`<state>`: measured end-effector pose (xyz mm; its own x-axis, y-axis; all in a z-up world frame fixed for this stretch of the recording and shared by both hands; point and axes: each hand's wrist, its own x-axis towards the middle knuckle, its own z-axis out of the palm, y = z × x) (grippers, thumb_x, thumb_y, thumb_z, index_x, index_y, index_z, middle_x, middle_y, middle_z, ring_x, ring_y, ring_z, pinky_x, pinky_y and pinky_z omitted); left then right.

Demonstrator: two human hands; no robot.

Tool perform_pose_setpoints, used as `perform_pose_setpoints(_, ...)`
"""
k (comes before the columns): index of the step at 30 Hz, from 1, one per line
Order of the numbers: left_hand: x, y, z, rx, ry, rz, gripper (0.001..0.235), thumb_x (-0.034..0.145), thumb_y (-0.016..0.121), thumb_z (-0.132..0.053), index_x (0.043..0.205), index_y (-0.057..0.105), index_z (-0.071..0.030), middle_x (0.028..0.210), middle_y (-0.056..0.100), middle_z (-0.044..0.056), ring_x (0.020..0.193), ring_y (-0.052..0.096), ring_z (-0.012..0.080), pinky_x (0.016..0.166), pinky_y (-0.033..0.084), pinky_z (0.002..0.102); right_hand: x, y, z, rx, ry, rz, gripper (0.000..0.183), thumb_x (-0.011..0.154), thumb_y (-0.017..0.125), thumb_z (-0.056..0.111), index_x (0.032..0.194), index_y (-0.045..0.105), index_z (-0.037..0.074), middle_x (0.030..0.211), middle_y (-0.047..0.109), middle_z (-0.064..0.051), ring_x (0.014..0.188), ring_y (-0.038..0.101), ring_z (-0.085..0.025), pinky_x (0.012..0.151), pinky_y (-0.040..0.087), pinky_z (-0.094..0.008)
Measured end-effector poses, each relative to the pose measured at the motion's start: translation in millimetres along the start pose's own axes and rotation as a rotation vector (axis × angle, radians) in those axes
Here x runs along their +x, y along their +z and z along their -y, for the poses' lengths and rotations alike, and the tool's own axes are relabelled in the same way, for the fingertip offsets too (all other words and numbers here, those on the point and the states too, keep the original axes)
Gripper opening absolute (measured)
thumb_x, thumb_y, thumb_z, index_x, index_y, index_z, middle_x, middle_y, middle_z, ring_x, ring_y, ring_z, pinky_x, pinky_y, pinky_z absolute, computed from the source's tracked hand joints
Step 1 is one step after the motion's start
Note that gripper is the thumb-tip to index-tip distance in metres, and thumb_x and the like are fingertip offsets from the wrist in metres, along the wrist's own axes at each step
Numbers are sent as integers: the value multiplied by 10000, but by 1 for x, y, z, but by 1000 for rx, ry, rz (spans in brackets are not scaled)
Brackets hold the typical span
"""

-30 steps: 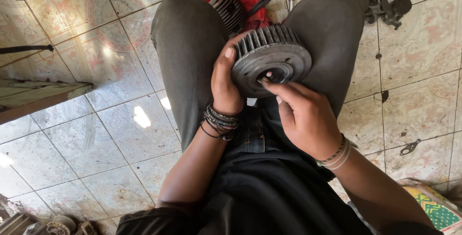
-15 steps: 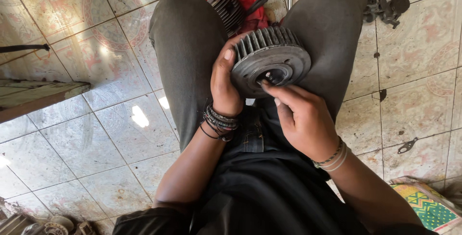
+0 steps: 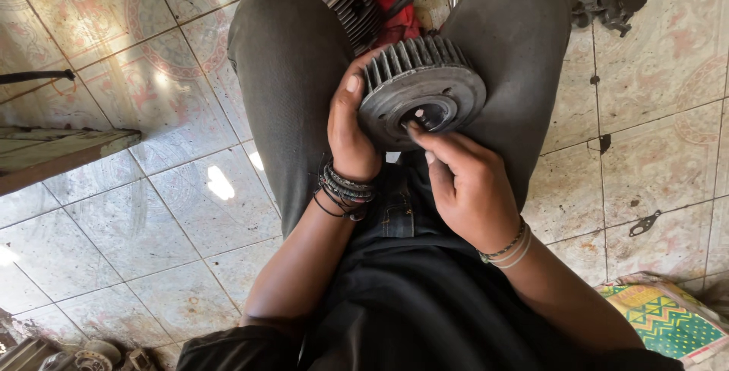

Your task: The person holds a metal mechanical part, likely a stator or rotor, on their lap and uses a thin metal tool to scrape and clean the inner surfaces and grooves. The person rotates the part to access different areas while continuing to scrape away debris.

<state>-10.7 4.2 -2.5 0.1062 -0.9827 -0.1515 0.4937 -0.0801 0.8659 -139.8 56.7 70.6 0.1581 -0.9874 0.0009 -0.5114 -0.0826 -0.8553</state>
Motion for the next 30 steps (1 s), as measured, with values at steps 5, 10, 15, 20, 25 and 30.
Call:
perform_pose_setpoints(5,0,0,-4,23,11,8,486,1013,455,-348,1263,675,5,1109,666,172,1073,592,231,1004,476,369,2,-3,3,25,-1,-1,303,972,526,-67,1192,728,-17,1087,749,-206,1043,733,-394,863,596,-457)
perform_pose_setpoints(10,-2,0,-5,36,1,5,500,999,470,-360,1272,673,6,1090,668,164,1060,591,222,991,480,356,-5,-11,-1,47,52,83,305,963,538,-42,1179,748,10,1068,767,-172,1022,744,-361,847,608,-435)
perform_pose_setpoints(15,-1,9,-5,25,17,-30,480,1015,464,-354,1257,678,2,1098,657,168,1054,579,236,998,472,364,7,-7,3,185,116,26,275,967,543,-63,1168,730,-43,1050,759,-227,1032,747,-379,791,619,-420)
perform_pose_setpoints(20,-1,1,-3,64,12,29,509,1009,449,-375,1276,674,-5,1139,670,172,1100,581,232,1030,453,364,15,-38,13,-86,54,178,294,959,572,-3,1188,750,48,1036,768,-168,1000,731,-392,804,597,-475)
perform_pose_setpoints(25,1,-3,-10,100,-56,84,512,1007,431,-417,1257,648,-26,1217,687,95,1175,634,196,1069,475,335,16,-80,6,-632,-76,371,428,882,629,38,1275,729,174,1176,782,-2,870,748,-273,633,566,-447)
perform_pose_setpoints(30,0,-3,-11,43,-64,110,473,1018,456,-396,1271,641,-42,1248,683,76,1192,627,178,1082,475,325,30,-93,13,-1112,-38,517,222,884,693,252,1084,596,248,711,672,24,623,673,-319,499,501,-488)
